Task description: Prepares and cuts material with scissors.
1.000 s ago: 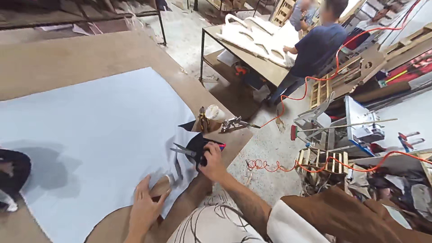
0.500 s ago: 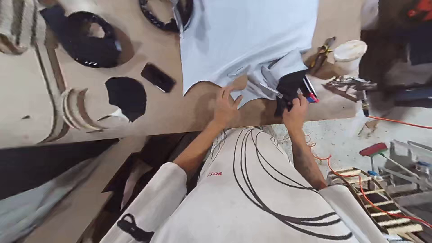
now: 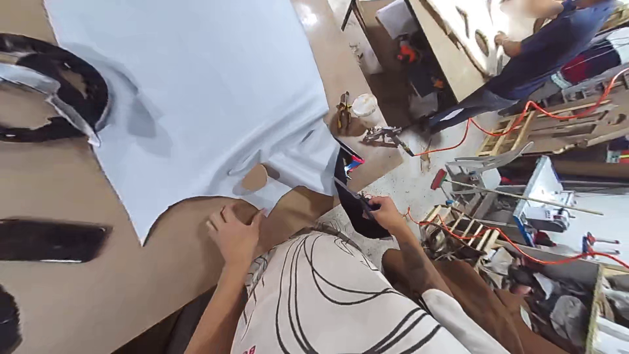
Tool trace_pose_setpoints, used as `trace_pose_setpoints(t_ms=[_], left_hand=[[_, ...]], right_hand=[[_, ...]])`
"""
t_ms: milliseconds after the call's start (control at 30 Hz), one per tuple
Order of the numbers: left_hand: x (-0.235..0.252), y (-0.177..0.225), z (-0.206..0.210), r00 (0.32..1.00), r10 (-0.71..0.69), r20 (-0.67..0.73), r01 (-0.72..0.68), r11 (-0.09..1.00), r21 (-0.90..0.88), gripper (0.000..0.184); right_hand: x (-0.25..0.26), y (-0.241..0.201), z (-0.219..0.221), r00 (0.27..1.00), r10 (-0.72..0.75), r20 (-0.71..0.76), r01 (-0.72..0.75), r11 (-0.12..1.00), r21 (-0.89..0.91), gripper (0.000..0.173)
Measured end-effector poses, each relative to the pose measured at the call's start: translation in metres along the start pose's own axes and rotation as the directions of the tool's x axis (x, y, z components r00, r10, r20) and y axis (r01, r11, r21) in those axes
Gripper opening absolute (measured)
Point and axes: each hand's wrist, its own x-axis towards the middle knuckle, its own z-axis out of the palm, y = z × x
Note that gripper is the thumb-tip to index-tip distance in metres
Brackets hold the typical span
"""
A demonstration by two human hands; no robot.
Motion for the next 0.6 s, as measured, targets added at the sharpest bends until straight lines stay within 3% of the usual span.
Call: trace_pose_setpoints(t_ms=[100, 233, 300, 367, 400, 467, 533, 600], left_hand=[[-0.001, -0.009, 0.014, 0.988, 0.154, 0.014, -0.155, 0.986, 0.056, 0.045], [-0.005, -0.013, 0.004, 0.977, 0.150, 0.152, -0.160, 0.986, 0.056, 0.037], [-0.008, -0.003, -0.009, 0.970, 0.051, 0.237, -0.047, 0.999, -0.026, 0.043], [-0.019, 0.008, -0.020, 0.920, -0.137, 0.368, 0.219, 0.957, -0.190, 0.050], [-0.021, 0.013, -0.025, 0.857, -0.215, 0.469, 0.379, 0.879, -0.290, 0.053], [-0.019, 0.026, -0.018, 0.717, -0.228, 0.659, 0.629, 0.619, -0.471, 0.058], [-0.016, 0.040, -0.003, 0.637, -0.161, 0.754, 0.739, 0.405, -0.538, 0.060], [-0.014, 0.049, 0.013, 0.603, -0.105, 0.791, 0.784, 0.264, -0.562, 0.058]], right_hand=[[-0.010, 0.010, -0.016, 0.999, 0.036, -0.007, -0.035, 0.989, 0.142, 0.009], [-0.012, 0.029, -0.024, 0.992, 0.097, -0.075, -0.077, 0.970, 0.232, 0.011], [-0.013, 0.038, -0.021, 0.992, 0.111, -0.068, -0.090, 0.962, 0.257, 0.017], [-0.018, 0.047, -0.012, 0.995, 0.081, -0.050, -0.070, 0.979, 0.194, 0.030], [-0.020, 0.049, -0.003, 0.997, 0.046, -0.065, -0.039, 0.992, 0.118, 0.041], [-0.019, 0.045, 0.001, 0.985, -0.121, -0.123, 0.105, 0.986, -0.129, 0.062], [-0.027, 0.027, 0.006, 0.941, -0.290, -0.176, 0.232, 0.928, -0.290, 0.075], [-0.043, 0.007, 0.021, 0.905, -0.389, -0.169, 0.338, 0.902, -0.267, 0.070]])
